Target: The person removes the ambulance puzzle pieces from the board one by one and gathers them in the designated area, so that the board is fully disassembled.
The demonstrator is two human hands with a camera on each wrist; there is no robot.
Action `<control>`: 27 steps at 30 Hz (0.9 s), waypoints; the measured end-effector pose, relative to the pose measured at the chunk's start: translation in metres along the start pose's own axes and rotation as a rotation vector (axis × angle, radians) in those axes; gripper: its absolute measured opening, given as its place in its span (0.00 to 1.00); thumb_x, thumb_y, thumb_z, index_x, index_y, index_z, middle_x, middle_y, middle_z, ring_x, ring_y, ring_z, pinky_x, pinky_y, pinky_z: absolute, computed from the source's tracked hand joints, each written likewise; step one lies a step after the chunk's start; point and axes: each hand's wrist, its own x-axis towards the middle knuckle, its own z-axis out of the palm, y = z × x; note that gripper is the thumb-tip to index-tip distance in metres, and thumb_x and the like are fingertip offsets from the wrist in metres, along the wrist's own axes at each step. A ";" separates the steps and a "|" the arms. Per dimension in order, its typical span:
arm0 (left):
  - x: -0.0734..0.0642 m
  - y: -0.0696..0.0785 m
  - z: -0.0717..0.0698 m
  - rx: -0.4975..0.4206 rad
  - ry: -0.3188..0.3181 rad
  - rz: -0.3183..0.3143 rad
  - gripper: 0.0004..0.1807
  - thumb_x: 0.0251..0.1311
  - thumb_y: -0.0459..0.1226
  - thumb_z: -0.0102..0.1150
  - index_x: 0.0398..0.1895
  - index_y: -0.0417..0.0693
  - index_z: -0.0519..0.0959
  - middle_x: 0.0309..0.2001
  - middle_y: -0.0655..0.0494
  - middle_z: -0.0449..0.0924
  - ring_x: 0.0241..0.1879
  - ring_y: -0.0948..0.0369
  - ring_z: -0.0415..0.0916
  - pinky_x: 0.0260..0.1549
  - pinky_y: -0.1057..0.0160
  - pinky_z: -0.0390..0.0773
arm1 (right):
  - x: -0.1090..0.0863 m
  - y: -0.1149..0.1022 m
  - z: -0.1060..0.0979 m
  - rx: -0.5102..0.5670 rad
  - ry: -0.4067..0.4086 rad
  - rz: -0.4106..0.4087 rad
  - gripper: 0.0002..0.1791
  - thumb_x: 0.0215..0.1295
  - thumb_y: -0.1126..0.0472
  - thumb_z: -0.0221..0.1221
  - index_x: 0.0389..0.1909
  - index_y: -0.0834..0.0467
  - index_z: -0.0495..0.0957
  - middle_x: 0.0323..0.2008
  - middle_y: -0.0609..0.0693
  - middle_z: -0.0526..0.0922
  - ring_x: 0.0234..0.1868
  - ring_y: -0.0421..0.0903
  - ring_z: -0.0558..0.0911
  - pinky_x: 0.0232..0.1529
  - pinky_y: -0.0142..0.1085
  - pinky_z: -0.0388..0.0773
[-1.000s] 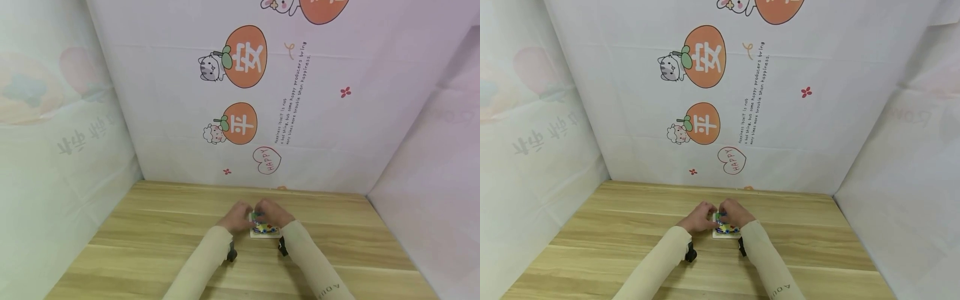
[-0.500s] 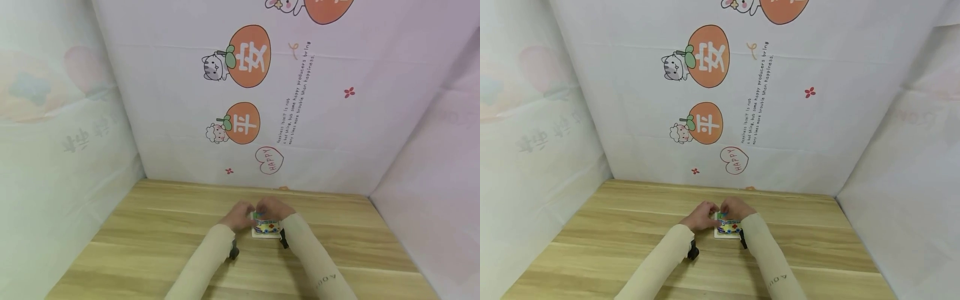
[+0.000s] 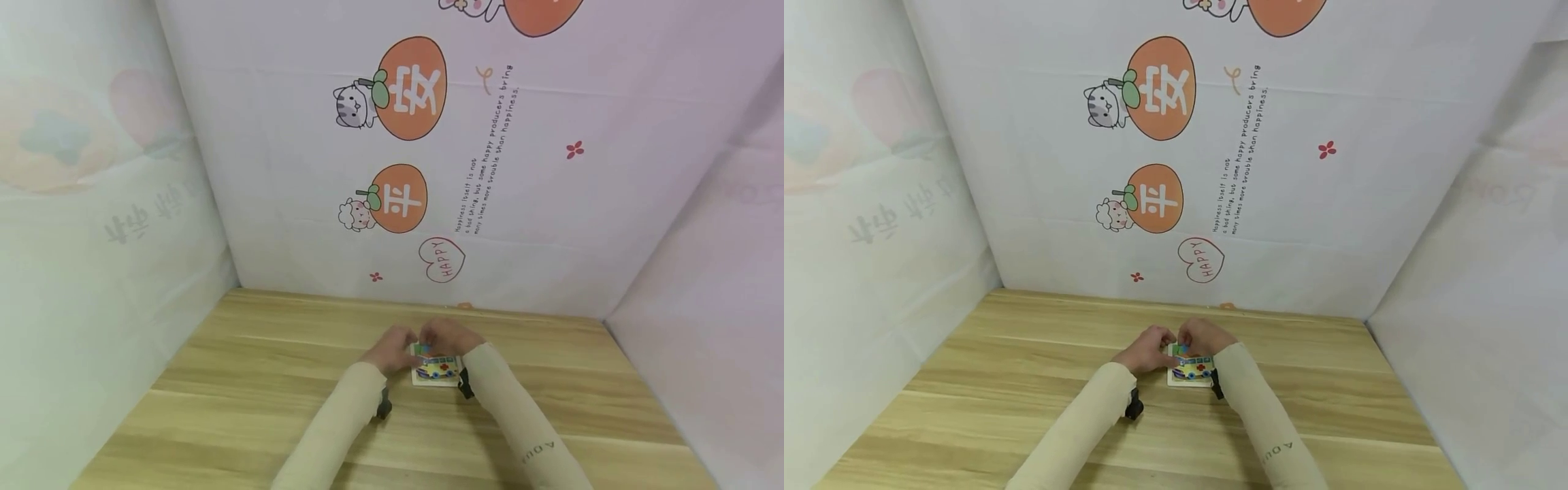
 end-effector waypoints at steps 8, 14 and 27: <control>0.000 0.002 0.000 0.003 -0.009 -0.015 0.26 0.56 0.37 0.77 0.57 0.36 0.82 0.61 0.39 0.84 0.63 0.44 0.81 0.68 0.45 0.80 | 0.001 0.001 -0.001 0.005 -0.012 -0.005 0.13 0.58 0.71 0.73 0.42 0.58 0.84 0.46 0.53 0.87 0.48 0.47 0.84 0.55 0.45 0.87; -0.004 0.007 -0.004 0.017 -0.001 -0.006 0.27 0.57 0.36 0.77 0.58 0.34 0.81 0.60 0.37 0.84 0.62 0.43 0.82 0.66 0.45 0.81 | -0.001 0.001 -0.002 0.062 -0.005 -0.016 0.13 0.59 0.71 0.72 0.43 0.59 0.83 0.45 0.53 0.87 0.48 0.48 0.84 0.56 0.46 0.87; -0.004 0.007 -0.004 0.006 -0.005 -0.005 0.24 0.57 0.35 0.77 0.55 0.35 0.82 0.57 0.40 0.86 0.59 0.46 0.82 0.65 0.46 0.82 | -0.001 0.002 -0.008 0.114 0.025 -0.041 0.06 0.76 0.66 0.58 0.44 0.58 0.84 0.41 0.48 0.88 0.43 0.42 0.83 0.52 0.42 0.87</control>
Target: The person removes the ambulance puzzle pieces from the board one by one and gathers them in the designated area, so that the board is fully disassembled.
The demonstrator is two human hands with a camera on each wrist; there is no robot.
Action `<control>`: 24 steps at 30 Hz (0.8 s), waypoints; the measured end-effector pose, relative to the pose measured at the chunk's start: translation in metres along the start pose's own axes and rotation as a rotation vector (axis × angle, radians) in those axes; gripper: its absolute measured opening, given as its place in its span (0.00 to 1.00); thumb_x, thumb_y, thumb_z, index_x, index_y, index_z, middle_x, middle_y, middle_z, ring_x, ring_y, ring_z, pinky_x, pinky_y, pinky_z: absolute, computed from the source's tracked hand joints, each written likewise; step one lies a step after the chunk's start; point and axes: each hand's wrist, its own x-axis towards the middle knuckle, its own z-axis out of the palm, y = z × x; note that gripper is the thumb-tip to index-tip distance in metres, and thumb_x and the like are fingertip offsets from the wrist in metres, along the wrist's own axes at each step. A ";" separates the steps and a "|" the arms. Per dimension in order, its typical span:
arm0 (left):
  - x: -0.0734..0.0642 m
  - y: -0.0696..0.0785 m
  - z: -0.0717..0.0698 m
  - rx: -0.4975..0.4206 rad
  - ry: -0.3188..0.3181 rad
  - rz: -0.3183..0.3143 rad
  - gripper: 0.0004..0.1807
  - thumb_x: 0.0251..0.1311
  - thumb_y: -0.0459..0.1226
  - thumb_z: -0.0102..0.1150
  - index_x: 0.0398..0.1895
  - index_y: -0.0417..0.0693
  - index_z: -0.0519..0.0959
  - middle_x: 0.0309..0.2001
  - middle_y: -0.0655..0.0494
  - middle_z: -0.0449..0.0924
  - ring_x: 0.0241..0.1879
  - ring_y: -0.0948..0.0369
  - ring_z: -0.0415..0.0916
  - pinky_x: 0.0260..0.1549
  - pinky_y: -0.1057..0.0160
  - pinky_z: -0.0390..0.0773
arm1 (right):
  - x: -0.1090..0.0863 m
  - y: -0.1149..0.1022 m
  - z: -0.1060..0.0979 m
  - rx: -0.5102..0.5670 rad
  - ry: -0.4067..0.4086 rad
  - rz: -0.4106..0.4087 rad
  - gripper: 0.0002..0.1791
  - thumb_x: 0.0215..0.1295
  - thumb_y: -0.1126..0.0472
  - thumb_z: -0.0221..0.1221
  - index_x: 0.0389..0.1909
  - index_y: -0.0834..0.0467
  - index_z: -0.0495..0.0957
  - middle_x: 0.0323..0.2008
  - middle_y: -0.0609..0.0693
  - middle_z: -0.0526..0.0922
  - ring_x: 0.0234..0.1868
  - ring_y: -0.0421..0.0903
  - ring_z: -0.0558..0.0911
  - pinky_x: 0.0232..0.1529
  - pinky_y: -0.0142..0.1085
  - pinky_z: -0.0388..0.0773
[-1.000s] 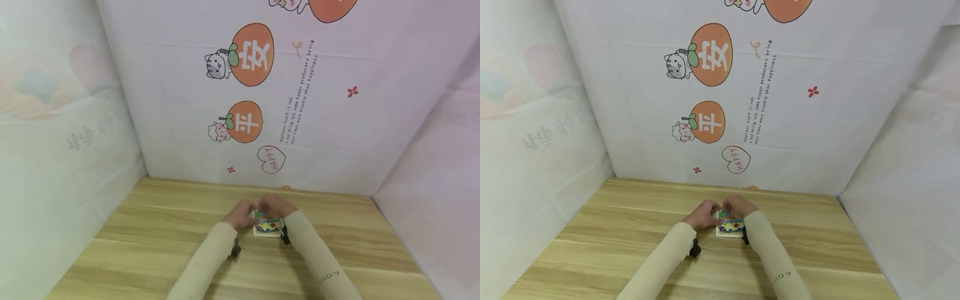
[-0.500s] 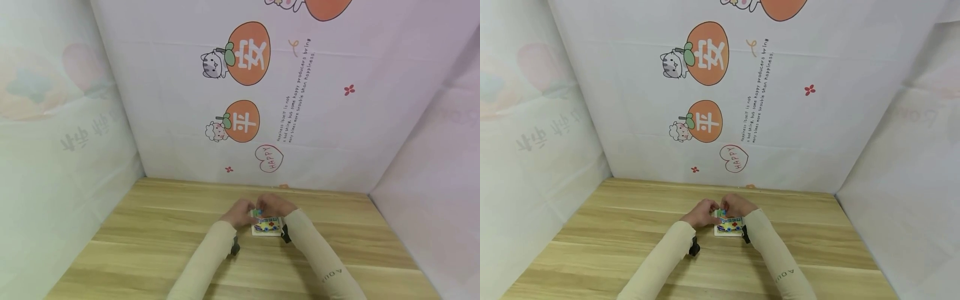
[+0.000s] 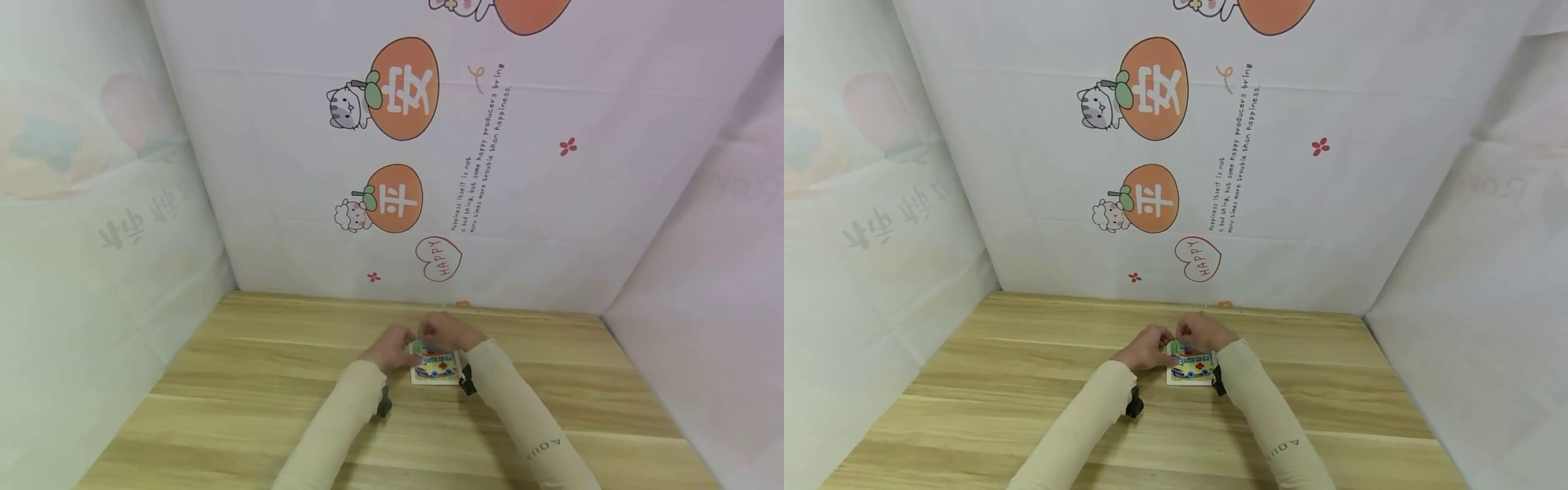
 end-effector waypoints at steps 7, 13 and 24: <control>0.001 0.000 0.002 0.020 0.013 0.000 0.26 0.56 0.36 0.77 0.56 0.34 0.82 0.58 0.39 0.85 0.60 0.45 0.82 0.66 0.45 0.81 | -0.007 0.005 -0.012 -0.047 0.031 -0.067 0.05 0.75 0.68 0.60 0.40 0.60 0.84 0.38 0.50 0.87 0.39 0.40 0.82 0.48 0.38 0.86; 0.002 -0.001 0.002 0.011 0.012 -0.012 0.29 0.56 0.37 0.78 0.58 0.33 0.81 0.60 0.38 0.84 0.61 0.43 0.81 0.67 0.44 0.80 | -0.022 0.020 -0.025 -0.104 0.086 -0.103 0.05 0.71 0.69 0.63 0.34 0.60 0.83 0.33 0.53 0.85 0.36 0.44 0.78 0.48 0.39 0.75; 0.004 -0.004 0.004 0.001 0.014 -0.041 0.31 0.55 0.37 0.79 0.60 0.34 0.80 0.61 0.38 0.83 0.62 0.44 0.80 0.67 0.45 0.80 | -0.061 0.062 -0.047 -0.052 0.123 0.039 0.07 0.75 0.68 0.59 0.34 0.59 0.81 0.31 0.47 0.82 0.33 0.41 0.75 0.36 0.33 0.75</control>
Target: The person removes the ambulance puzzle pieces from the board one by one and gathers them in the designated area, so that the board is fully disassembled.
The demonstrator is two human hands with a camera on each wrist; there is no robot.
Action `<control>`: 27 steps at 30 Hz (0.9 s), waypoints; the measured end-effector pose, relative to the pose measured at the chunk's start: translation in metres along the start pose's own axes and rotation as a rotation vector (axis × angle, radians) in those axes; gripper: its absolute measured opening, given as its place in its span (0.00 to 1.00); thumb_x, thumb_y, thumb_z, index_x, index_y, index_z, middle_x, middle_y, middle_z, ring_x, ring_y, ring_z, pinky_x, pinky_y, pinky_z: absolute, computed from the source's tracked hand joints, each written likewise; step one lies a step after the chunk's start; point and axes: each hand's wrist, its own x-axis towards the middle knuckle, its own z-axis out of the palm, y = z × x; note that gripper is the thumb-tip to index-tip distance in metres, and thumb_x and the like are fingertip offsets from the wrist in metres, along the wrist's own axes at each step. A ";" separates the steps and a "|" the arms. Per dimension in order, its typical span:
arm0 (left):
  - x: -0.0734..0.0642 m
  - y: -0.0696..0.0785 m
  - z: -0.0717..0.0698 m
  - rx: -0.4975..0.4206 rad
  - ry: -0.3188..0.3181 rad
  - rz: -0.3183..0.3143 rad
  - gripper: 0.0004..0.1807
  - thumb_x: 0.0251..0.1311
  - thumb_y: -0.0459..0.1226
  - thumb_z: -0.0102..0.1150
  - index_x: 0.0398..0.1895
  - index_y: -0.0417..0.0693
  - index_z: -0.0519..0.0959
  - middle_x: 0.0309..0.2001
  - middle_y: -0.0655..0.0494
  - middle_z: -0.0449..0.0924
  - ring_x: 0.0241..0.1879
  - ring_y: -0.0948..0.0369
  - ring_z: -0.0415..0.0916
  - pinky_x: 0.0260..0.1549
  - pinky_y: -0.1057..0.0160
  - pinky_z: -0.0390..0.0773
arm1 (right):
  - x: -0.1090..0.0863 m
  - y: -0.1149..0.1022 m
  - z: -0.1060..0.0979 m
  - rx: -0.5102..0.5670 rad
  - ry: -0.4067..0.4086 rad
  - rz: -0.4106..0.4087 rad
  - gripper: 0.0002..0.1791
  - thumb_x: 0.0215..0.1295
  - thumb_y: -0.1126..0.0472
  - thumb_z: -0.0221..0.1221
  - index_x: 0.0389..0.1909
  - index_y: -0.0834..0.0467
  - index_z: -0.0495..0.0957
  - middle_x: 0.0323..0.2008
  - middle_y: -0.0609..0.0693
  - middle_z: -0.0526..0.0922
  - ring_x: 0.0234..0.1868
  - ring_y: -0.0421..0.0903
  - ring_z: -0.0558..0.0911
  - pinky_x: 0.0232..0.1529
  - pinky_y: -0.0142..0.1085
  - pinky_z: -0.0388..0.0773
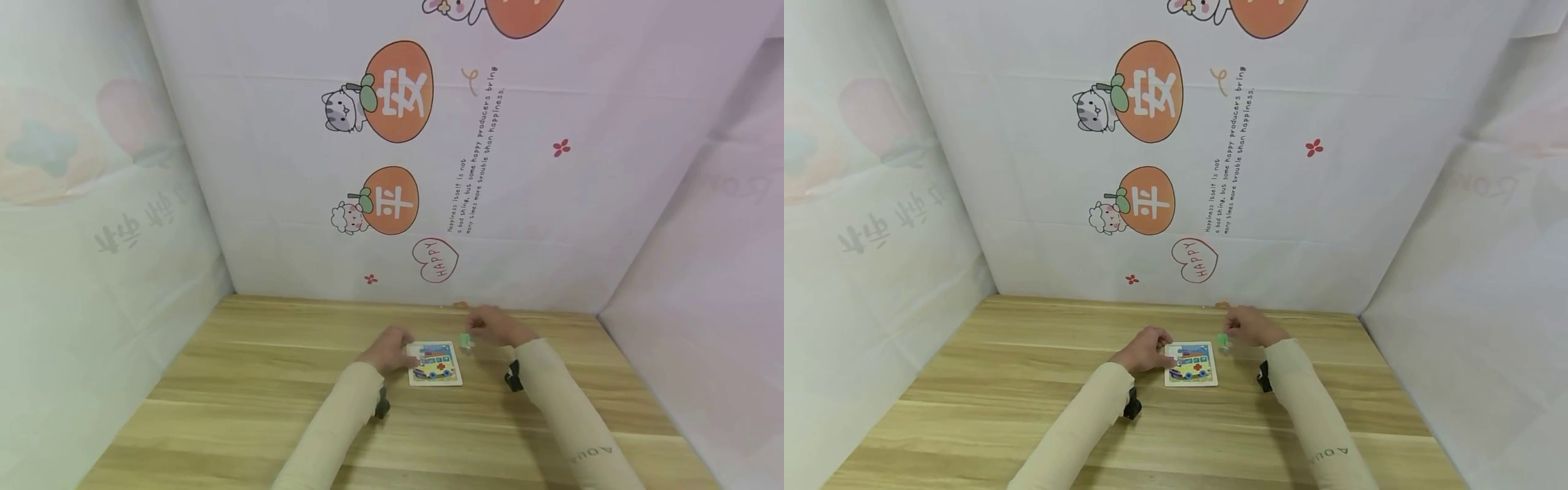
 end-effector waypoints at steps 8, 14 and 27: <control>-0.002 0.002 -0.002 0.018 0.004 0.007 0.31 0.54 0.38 0.79 0.60 0.34 0.80 0.61 0.39 0.83 0.61 0.44 0.80 0.67 0.45 0.80 | -0.019 0.020 -0.003 0.079 0.003 0.103 0.10 0.78 0.67 0.56 0.34 0.61 0.82 0.32 0.52 0.84 0.34 0.43 0.76 0.38 0.36 0.76; -0.004 0.003 -0.004 0.006 0.003 -0.002 0.31 0.54 0.38 0.79 0.60 0.34 0.80 0.61 0.39 0.83 0.61 0.44 0.80 0.67 0.45 0.79 | -0.024 0.033 0.002 0.109 0.029 0.122 0.10 0.77 0.68 0.56 0.35 0.60 0.84 0.35 0.52 0.86 0.36 0.44 0.78 0.40 0.36 0.76; -0.004 0.002 -0.003 -0.006 -0.003 0.000 0.31 0.55 0.38 0.79 0.60 0.34 0.80 0.60 0.39 0.83 0.61 0.44 0.80 0.67 0.44 0.79 | -0.020 0.045 0.018 0.074 0.030 0.210 0.08 0.77 0.64 0.58 0.36 0.58 0.83 0.36 0.48 0.84 0.38 0.44 0.77 0.41 0.37 0.76</control>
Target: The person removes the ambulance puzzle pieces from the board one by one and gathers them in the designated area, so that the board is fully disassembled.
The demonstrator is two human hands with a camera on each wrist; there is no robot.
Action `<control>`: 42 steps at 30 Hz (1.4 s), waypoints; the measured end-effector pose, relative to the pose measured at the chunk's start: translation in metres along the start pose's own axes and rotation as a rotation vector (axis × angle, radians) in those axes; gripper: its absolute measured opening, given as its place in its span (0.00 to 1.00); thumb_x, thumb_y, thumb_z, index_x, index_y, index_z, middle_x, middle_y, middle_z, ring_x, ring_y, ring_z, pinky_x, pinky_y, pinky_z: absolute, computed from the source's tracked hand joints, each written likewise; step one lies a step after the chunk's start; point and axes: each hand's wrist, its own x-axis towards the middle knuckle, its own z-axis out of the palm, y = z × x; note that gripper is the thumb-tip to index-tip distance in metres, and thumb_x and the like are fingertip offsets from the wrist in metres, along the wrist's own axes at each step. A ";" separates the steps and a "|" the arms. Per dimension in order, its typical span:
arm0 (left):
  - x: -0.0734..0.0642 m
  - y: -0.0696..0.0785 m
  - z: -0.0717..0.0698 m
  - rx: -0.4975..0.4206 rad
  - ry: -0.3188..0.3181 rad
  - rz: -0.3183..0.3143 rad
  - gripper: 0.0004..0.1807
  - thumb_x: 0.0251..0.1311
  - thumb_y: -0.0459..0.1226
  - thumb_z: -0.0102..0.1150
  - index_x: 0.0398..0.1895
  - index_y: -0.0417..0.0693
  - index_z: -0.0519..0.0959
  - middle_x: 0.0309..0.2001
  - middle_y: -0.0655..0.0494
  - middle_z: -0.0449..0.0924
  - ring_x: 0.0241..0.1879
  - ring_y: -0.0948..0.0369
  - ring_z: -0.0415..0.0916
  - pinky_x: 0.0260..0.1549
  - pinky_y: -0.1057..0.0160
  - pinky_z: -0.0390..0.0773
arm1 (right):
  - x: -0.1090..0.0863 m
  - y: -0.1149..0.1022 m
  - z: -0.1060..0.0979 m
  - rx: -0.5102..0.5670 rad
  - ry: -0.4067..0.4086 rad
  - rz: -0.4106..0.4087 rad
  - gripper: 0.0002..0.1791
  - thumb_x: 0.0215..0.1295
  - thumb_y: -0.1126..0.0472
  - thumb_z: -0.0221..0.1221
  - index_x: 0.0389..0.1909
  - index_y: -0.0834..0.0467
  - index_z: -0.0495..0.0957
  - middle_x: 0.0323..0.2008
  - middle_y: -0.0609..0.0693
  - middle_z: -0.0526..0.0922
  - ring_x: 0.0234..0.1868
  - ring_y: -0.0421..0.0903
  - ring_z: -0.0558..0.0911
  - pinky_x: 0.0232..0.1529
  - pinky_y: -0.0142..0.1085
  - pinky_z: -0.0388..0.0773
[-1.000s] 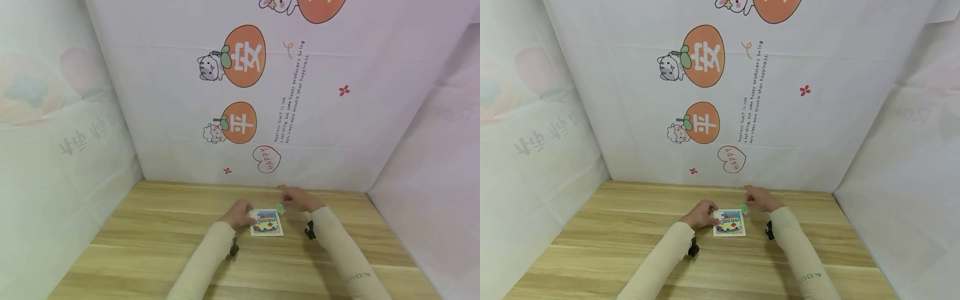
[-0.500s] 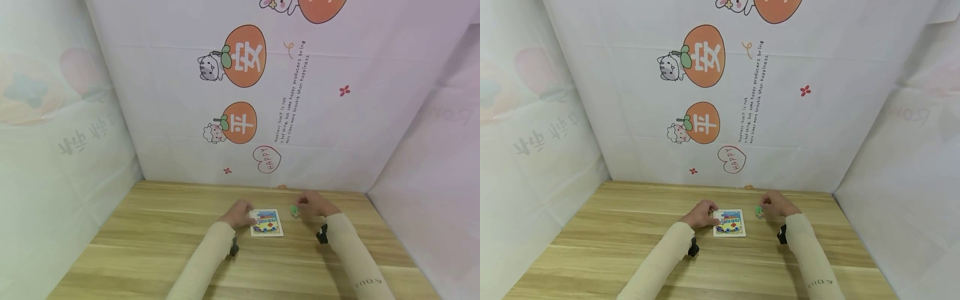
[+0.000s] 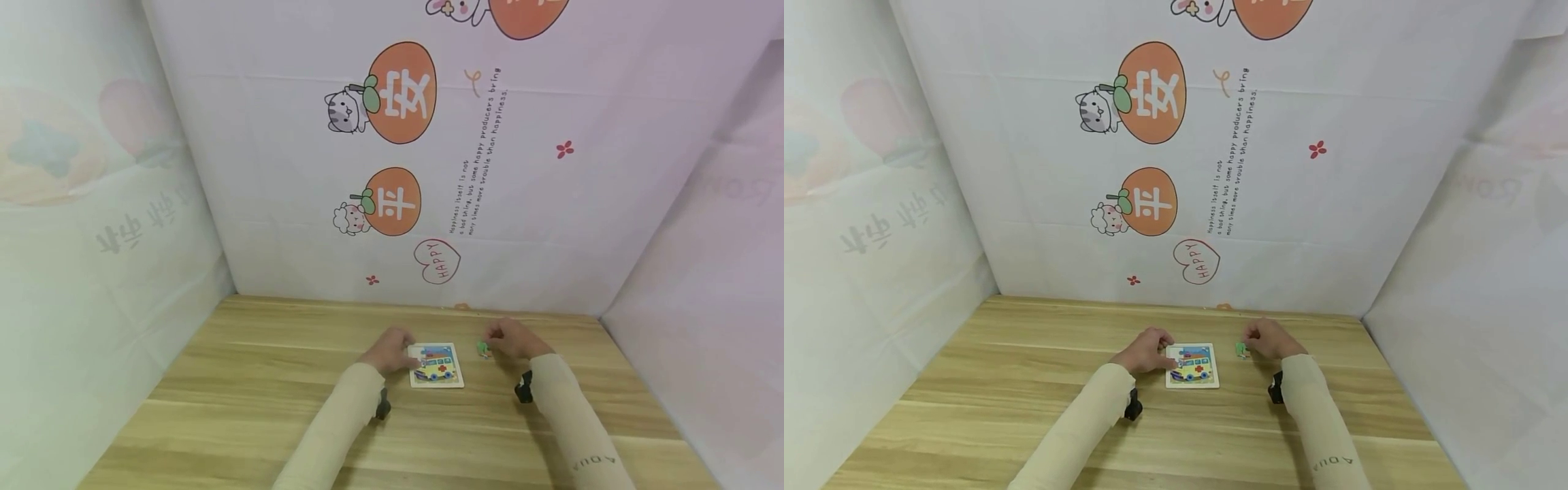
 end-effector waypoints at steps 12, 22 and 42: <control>0.000 0.003 -0.002 0.015 0.005 0.005 0.31 0.56 0.38 0.79 0.60 0.34 0.80 0.60 0.39 0.83 0.61 0.45 0.80 0.67 0.45 0.79 | -0.001 -0.001 -0.001 -0.029 -0.003 -0.012 0.08 0.77 0.63 0.59 0.37 0.57 0.84 0.38 0.48 0.87 0.41 0.44 0.79 0.45 0.40 0.80; 0.000 0.001 0.000 -0.012 0.001 -0.020 0.30 0.56 0.38 0.79 0.60 0.35 0.80 0.60 0.40 0.82 0.61 0.45 0.79 0.67 0.45 0.79 | -0.001 -0.021 -0.007 -0.089 -0.038 -0.025 0.03 0.73 0.63 0.64 0.39 0.57 0.85 0.39 0.48 0.87 0.41 0.44 0.82 0.47 0.45 0.85; 0.000 0.003 0.000 0.026 -0.004 -0.017 0.28 0.58 0.37 0.77 0.60 0.35 0.80 0.59 0.41 0.82 0.60 0.47 0.79 0.66 0.46 0.80 | 0.020 -0.091 0.029 -0.162 -0.094 -0.248 0.07 0.67 0.61 0.71 0.42 0.59 0.86 0.41 0.51 0.89 0.44 0.46 0.86 0.52 0.46 0.87</control>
